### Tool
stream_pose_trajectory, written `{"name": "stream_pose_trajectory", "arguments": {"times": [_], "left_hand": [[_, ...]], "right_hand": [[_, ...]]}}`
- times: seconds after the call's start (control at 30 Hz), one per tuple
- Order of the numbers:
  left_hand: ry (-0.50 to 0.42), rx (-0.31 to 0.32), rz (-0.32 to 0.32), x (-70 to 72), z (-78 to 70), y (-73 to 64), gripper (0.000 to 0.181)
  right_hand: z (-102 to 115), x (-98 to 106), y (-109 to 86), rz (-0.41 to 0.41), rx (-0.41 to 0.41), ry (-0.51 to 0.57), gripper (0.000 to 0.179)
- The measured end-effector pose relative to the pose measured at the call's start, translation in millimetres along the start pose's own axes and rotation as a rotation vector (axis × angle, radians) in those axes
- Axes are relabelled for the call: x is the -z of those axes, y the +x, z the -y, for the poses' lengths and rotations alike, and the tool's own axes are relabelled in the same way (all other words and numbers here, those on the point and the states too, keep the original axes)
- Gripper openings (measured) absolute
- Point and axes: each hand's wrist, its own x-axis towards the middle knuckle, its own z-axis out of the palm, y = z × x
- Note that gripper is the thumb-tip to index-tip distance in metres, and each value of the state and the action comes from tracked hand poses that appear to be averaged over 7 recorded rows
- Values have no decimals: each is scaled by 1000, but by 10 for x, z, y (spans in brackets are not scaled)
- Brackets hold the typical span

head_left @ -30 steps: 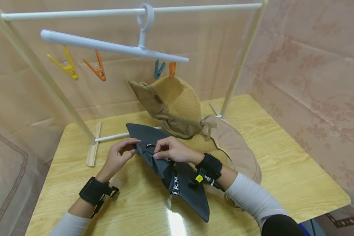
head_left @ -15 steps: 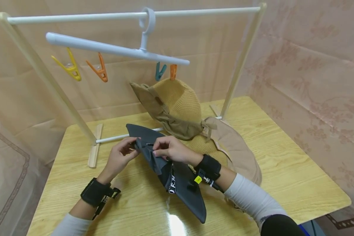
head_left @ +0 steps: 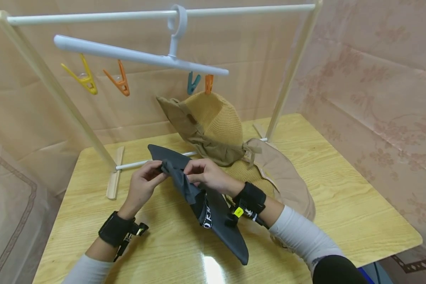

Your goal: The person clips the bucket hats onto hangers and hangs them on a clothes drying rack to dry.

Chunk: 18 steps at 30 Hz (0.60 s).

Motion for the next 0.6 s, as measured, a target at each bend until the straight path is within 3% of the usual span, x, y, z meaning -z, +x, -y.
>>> {"name": "stream_pose_trajectory", "arguments": {"times": [0.2, 0.33, 0.5, 0.6], "left_hand": [[6, 15, -34, -8, -25, 15, 23], [3, 19, -43, -20, -38, 32, 18], [32, -30, -116, -39, -55, 42, 13], [33, -68, -166, -48, -80, 52, 12]], "right_hand": [[-8, -6, 14, 2, -29, 76, 5], [-22, 0, 22, 2, -33, 107, 13], [-10, -7, 10, -5, -20, 98, 6], [10, -22, 4, -20, 17, 62, 14]]}}
